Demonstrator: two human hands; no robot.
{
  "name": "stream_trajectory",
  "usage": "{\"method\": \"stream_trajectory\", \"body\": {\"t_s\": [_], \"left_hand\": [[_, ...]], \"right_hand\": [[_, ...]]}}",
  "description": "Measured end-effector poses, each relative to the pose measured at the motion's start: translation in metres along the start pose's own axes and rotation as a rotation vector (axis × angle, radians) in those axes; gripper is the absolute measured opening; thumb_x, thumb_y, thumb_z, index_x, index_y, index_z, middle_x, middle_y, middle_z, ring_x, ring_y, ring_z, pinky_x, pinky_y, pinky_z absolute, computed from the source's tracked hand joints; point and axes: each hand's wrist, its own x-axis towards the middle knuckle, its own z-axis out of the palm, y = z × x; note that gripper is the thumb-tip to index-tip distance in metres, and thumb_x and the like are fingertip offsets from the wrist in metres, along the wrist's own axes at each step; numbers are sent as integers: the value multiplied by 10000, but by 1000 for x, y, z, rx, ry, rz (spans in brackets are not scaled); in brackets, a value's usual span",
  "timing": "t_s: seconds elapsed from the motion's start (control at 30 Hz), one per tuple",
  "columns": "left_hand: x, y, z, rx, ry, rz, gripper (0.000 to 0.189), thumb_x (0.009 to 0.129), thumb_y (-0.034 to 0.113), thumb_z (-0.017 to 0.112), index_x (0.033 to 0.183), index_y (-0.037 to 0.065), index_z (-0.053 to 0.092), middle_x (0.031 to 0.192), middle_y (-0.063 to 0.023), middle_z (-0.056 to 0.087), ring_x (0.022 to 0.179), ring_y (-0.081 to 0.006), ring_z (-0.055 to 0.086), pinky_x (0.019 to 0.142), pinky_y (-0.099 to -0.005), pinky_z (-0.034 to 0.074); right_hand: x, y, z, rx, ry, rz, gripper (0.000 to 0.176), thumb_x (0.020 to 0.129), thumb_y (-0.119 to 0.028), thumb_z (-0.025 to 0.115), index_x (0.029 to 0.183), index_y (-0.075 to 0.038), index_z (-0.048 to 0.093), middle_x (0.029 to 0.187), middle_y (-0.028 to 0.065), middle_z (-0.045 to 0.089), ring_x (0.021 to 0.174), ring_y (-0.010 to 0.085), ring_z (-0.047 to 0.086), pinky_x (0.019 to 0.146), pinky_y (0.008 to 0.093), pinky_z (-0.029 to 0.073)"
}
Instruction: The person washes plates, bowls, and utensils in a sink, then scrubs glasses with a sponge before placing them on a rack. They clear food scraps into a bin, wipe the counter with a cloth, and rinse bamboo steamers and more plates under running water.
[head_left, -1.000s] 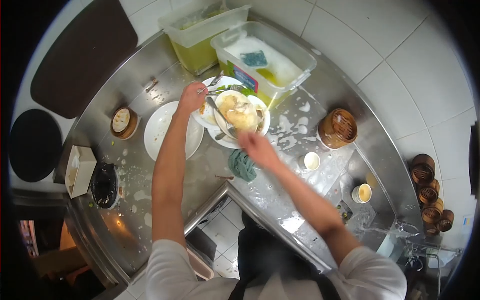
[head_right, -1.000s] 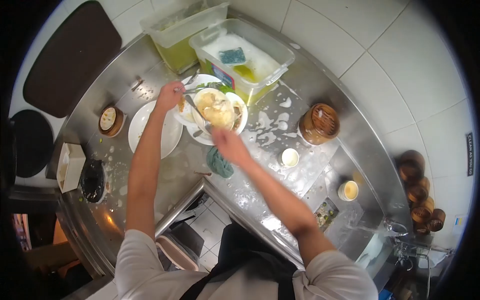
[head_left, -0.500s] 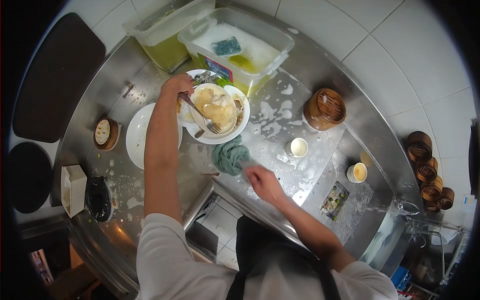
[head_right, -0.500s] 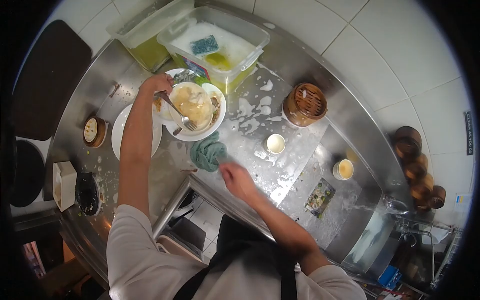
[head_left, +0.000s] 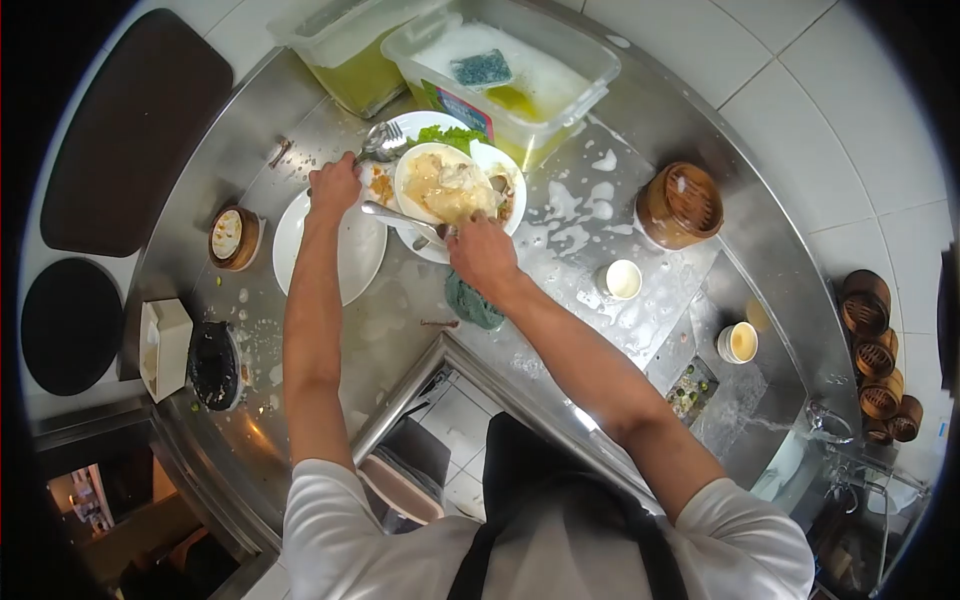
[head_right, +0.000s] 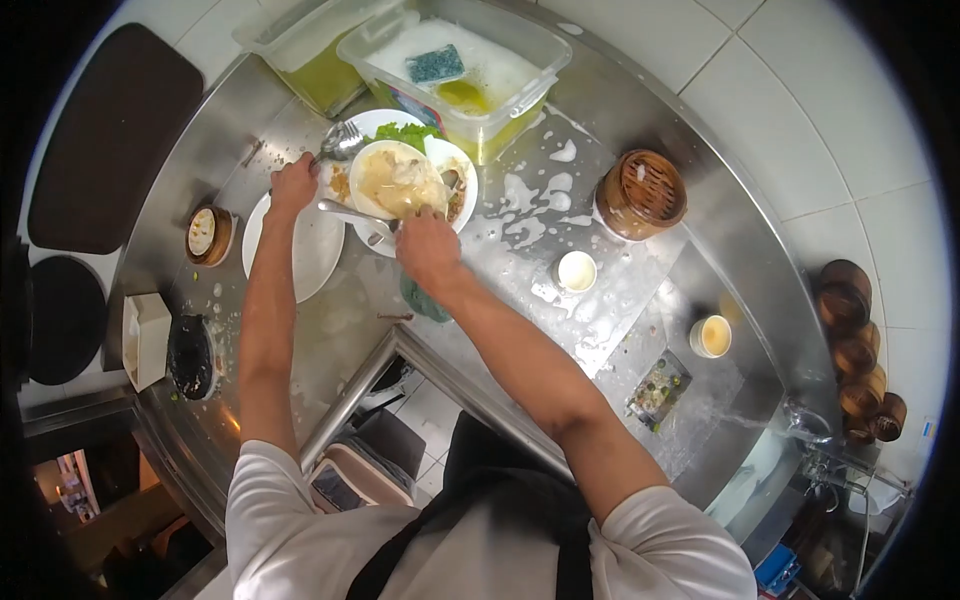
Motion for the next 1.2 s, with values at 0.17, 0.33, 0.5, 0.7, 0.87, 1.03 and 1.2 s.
{"method": "stream_trajectory", "body": {"t_s": [0.17, 0.33, 0.5, 0.7, 0.87, 1.03, 1.2], "left_hand": [[-8, -36, 9, -146, 177, -242, 270, 913, 263, 559, 1031, 21, 579, 911, -247, 673, 865, -441, 640, 765, -493, 491], [-35, -30, -30, -405, 132, -248, 434, 868, 406, 651, 898, -28, 650, 818, -198, 684, 789, -333, 665, 721, -435, 495], [-87, 57, -47, -976, -363, -101, 367, 824, 321, 746, 965, -15, 701, 849, -63, 690, 770, -147, 612, 731, -305, 494], [-113, 94, -5, -981, -402, 251, 343, 737, 119, 797, 1033, 7, 665, 926, -90, 679, 864, -185, 630, 826, -291, 485], [-135, 83, 16, -919, -25, 136, 216, 689, -40, 707, 866, -14, 586, 851, -129, 600, 771, -274, 620, 672, -326, 484], [-181, 26, 18, -741, -119, 192, 177, 659, -98, 650, 773, -30, 534, 949, -137, 599, 776, -287, 626, 643, -336, 478], [-214, 35, 10, -709, -516, 247, 240, 660, -101, 649, 863, -13, 557, 1105, -147, 597, 973, -326, 615, 792, -364, 506]], "right_hand": [[12, 16, 16, -31, -64, 74, 256, 812, -43, 608, 1051, 40, 561, 986, 257, 613, 960, 385, 623, 820, 437, 536], [9, 42, 6, 104, 116, 60, 275, 795, -4, 594, 1057, 62, 541, 950, 289, 611, 866, 415, 630, 752, 435, 542], [19, 42, -14, 833, 36, 375, 232, 775, 43, 628, 1002, 65, 581, 852, 185, 638, 731, 271, 651, 684, 325, 551], [34, 47, 0, 976, 59, 428, 178, 819, 24, 647, 982, 53, 580, 829, 96, 623, 688, 157, 619, 632, 282, 557], [19, 62, 9, 860, 130, 368, 161, 811, 9, 632, 963, 47, 596, 815, 84, 616, 717, 167, 629, 647, 286, 539], [1, 46, -8, 288, 202, 34, 154, 791, -76, 663, 918, 6, 633, 847, 145, 629, 810, 295, 642, 743, 379, 533], [19, 43, 7, -204, -59, -156, 156, 762, -105, 642, 896, -43, 693, 970, 186, 653, 936, 334, 644, 813, 407, 527]]}}
